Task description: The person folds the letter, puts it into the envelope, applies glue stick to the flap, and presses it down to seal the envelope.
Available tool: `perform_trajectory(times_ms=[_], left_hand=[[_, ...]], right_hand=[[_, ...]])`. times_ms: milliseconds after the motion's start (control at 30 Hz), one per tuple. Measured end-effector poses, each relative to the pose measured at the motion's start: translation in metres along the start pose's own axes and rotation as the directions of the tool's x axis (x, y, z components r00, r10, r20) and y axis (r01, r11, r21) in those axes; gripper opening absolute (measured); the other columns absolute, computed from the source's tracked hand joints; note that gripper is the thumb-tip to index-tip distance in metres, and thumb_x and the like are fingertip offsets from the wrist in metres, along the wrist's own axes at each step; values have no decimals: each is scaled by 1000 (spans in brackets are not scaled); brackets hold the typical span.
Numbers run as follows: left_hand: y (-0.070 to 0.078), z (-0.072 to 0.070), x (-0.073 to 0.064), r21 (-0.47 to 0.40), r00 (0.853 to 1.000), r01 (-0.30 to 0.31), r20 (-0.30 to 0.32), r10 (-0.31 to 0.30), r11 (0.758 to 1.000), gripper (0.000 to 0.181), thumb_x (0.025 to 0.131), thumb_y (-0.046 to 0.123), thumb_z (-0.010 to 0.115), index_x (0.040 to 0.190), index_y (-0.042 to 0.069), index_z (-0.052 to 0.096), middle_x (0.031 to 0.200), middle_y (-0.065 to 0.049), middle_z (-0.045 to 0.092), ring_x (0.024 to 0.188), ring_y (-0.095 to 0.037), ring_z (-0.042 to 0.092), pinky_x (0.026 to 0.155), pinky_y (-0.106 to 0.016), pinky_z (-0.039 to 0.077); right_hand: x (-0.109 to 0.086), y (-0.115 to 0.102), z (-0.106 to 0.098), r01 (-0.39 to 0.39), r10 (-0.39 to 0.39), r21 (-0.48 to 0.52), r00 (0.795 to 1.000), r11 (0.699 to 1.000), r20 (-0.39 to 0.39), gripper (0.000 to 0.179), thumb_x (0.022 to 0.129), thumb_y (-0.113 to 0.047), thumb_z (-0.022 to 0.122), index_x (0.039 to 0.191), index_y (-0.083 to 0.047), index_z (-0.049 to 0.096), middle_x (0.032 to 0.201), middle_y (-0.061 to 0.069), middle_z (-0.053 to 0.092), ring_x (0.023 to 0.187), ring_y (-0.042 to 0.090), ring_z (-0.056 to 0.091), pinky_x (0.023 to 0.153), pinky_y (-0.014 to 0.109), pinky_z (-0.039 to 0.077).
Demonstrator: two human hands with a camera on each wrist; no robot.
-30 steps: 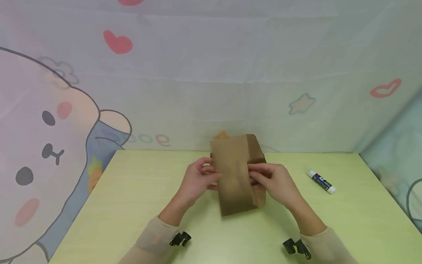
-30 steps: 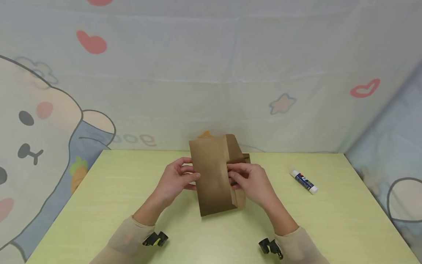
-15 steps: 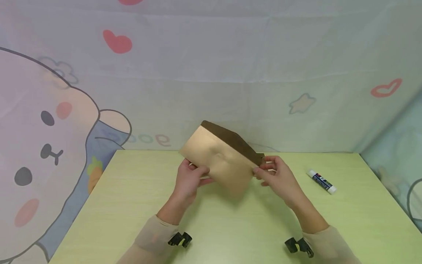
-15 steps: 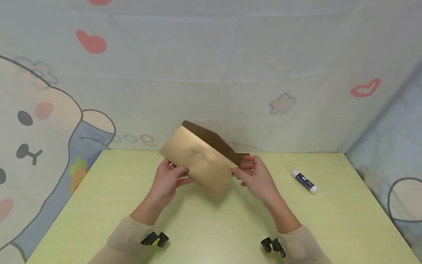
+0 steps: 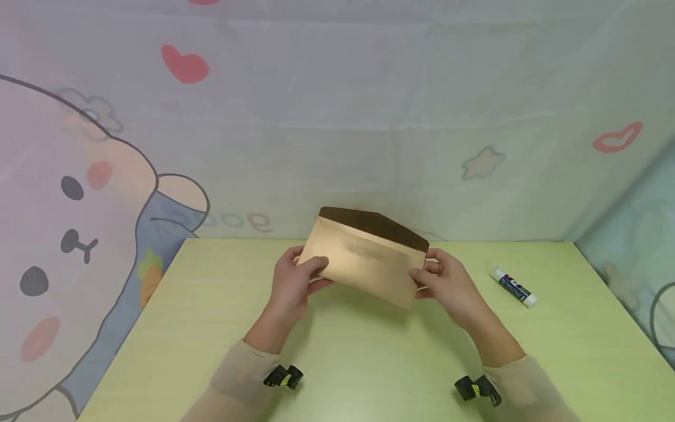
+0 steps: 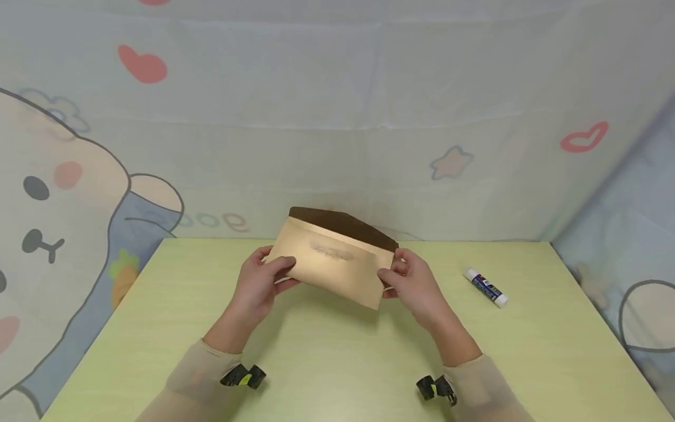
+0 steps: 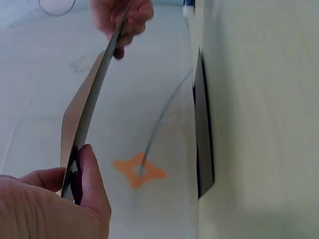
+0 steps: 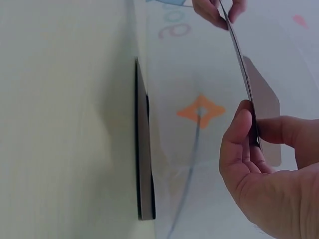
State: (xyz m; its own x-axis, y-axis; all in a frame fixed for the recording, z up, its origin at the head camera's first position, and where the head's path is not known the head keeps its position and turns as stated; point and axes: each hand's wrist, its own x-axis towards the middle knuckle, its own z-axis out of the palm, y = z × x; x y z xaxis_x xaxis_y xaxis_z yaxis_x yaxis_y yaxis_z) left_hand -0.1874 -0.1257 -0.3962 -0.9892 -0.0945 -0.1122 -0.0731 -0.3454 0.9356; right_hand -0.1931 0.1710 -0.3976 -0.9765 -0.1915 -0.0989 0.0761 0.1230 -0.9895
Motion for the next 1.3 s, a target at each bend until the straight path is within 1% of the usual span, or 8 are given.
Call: perform_trajectory(times_ms=[200, 400, 567, 667, 800, 1000, 1133, 1300], left_hand=[[9, -16, 4, 200, 999, -6, -33, 13, 980, 49, 95, 1, 72, 141, 1, 57, 98, -5, 73, 75, -14, 71, 62, -25, 58], [1, -35, 4, 422, 998, -22, 56, -2, 906, 33, 96, 4, 74, 128, 4, 71, 90, -7, 73, 72, -18, 71, 61, -30, 59], [-9, -44, 0, 517, 992, -12, 114, -55, 856, 21, 95, 2, 75, 114, -1, 70, 90, -12, 68, 68, -22, 72, 61, -38, 63], [-15, -47, -3, 580, 982, 3, 152, -112, 815, 17, 95, 2, 75, 108, -4, 67, 86, -12, 71, 64, -23, 71, 63, -41, 64], [-20, -49, -7, 679, 965, -5, 196, -175, 734, 21, 94, 3, 77, 110, -4, 64, 82, -11, 73, 62, -25, 73, 63, -39, 63], [-24, -46, -9, 786, 961, -36, 197, -195, 618, 27, 92, 5, 79, 111, -2, 62, 75, -8, 72, 59, -23, 71, 61, -35, 61], [-26, -44, -9, 845, 957, -65, 203, -205, 531, 27, 91, 5, 81, 109, 0, 61, 73, -6, 70, 59, -20, 69, 60, -32, 57], [-26, -42, -10, 865, 954, -89, 217, -208, 494, 32, 88, 3, 84, 107, 0, 59, 77, -5, 69, 60, -19, 69, 61, -32, 56]], right_hand=[[-4, -1, -11, -9, 15, -88, 998, 996, 65, 59, 105, -10, 66, 152, 7, 33, 102, 11, 66, 91, 19, 67, 78, 36, 62], [-7, 6, -18, -15, 37, -196, 993, 980, 109, 49, 105, -12, 68, 139, 6, 37, 98, 11, 69, 89, 21, 67, 79, 35, 60], [-10, 14, -22, -23, 52, -278, 994, 960, 99, 40, 101, -10, 73, 127, 6, 46, 102, 14, 63, 84, 23, 69, 76, 35, 62], [-14, 21, -24, -32, 66, -328, 993, 944, 93, 39, 99, -8, 75, 124, 6, 49, 102, 15, 58, 80, 23, 69, 72, 35, 63], [-18, 27, -23, -42, 90, -398, 991, 917, 103, 41, 97, -6, 77, 124, 8, 49, 95, 13, 59, 74, 22, 66, 66, 36, 61], [-18, 37, -20, -26, 93, -573, 992, 819, 87, 44, 92, -10, 82, 119, 6, 52, 87, 9, 62, 71, 20, 58, 65, 36, 51], [-18, 40, -17, -45, 114, -618, 991, 785, 72, 46, 91, -10, 83, 121, 6, 52, 88, 8, 62, 74, 21, 57, 67, 36, 49], [-18, 40, -14, -50, 129, -648, 989, 760, 75, 46, 91, -11, 82, 122, 6, 52, 88, 8, 62, 74, 21, 56, 66, 35, 48]])
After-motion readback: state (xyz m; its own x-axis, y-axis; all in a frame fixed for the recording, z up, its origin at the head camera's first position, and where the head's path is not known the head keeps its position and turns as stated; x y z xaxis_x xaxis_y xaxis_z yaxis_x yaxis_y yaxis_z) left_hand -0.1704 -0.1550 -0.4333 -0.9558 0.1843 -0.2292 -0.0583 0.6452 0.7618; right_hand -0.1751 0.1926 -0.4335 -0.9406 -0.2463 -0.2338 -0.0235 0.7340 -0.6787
